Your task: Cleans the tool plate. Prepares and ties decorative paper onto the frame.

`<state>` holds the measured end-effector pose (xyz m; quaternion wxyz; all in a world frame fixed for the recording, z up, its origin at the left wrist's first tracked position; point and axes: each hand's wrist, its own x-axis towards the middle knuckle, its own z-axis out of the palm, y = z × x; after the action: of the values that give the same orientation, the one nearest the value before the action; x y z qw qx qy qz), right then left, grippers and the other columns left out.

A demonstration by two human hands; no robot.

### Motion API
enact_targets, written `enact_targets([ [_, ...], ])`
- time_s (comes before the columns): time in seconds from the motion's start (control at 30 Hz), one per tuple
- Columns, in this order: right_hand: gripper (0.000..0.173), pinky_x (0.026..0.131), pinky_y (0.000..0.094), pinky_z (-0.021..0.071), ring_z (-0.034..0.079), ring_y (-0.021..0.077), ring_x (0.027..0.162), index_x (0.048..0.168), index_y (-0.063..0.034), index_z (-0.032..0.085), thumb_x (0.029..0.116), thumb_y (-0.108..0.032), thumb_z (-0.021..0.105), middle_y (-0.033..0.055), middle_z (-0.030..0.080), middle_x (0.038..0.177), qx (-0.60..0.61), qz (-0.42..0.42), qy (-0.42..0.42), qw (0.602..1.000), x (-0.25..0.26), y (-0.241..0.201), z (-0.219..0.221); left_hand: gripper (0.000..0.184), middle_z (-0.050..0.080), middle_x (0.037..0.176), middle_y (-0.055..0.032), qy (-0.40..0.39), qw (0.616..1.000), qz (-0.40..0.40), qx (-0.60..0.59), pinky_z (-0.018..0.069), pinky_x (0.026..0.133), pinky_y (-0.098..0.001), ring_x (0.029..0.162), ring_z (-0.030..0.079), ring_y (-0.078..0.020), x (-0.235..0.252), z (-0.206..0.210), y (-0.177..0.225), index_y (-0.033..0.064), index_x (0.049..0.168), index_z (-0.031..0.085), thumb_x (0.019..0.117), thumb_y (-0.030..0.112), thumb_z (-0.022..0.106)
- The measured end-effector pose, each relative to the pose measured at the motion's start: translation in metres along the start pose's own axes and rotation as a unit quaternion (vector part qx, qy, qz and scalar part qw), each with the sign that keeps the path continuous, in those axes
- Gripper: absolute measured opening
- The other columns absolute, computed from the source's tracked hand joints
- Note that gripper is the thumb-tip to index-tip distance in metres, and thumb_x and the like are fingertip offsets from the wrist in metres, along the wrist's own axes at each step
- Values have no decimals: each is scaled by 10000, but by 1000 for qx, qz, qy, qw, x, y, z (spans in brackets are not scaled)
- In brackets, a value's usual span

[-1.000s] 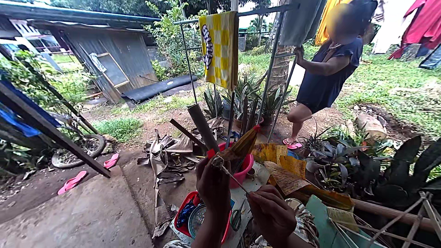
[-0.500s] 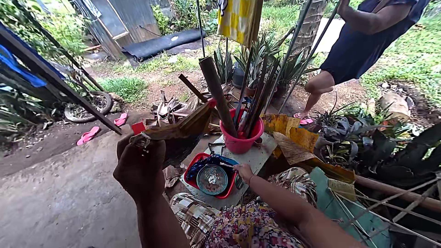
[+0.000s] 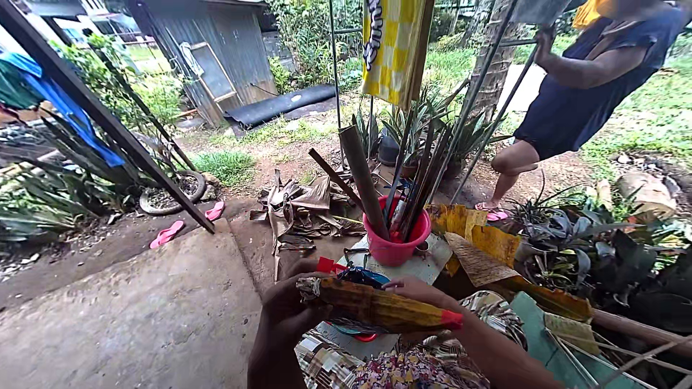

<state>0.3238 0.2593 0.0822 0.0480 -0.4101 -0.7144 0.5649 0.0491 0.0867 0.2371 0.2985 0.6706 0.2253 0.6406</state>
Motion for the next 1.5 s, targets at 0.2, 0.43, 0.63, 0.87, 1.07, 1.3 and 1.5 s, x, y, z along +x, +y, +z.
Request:
enact_targets([
  [0.2,132,817,236,587,693,36,879,1039,-60,758,944,-135,706,-18,753,989,79,-374,220,897,-115,-137,-66,334,643,1286,86,-80,994,-27,-65,555,933,-204,1108,630,-17,25,41,-15,209,1245,722,915,160,748],
  [0.43,262,881,238,541,663,37,981,1137,-38,701,963,-234,706,-10,731,1035,45,-385,106,916,-146,-164,-52,314,616,1285,30,-156,983,-59,-81,565,852,-187,1055,628,-20,45,70,-42,142,1226,716,914,136,752],
  [0.63,126,782,218,568,681,37,873,991,-32,732,906,-123,752,-6,737,955,150,-336,119,922,-140,-150,-56,320,596,1304,16,-166,982,-80,-52,563,857,-190,1067,617,-29,58,82,-51,134,1215,722,899,139,773],
  [0.87,56,854,270,586,686,96,987,956,-34,708,915,-71,700,47,720,1067,228,-344,119,903,-140,-143,-64,299,597,1312,2,-184,980,-75,-32,548,920,-206,1130,599,-43,66,90,-59,117,1189,731,896,152,776],
  [1.07,20,858,308,571,704,120,933,905,-100,677,907,-108,660,59,744,981,333,-361,161,856,-135,-138,-72,242,327,1618,-27,-176,980,-58,67,437,1089,-282,1399,401,-110,71,92,-62,257,1108,771,892,366,781],
  [1.3,164,819,376,601,726,200,811,931,-100,612,985,-105,457,107,723,851,516,-266,238,778,-126,-141,-94,207,227,1690,-24,-160,964,-92,192,161,1239,-579,1568,112,-293,70,94,-48,390,1059,786,856,430,803],
  [1.5,221,805,352,608,706,175,765,952,-103,594,1019,-91,385,70,680,807,528,-244,255,772,-129,-143,-112,189,489,1541,6,-131,956,-165,205,361,1185,-444,1465,382,-187,72,95,-42,234,1019,801,870,349,795],
])
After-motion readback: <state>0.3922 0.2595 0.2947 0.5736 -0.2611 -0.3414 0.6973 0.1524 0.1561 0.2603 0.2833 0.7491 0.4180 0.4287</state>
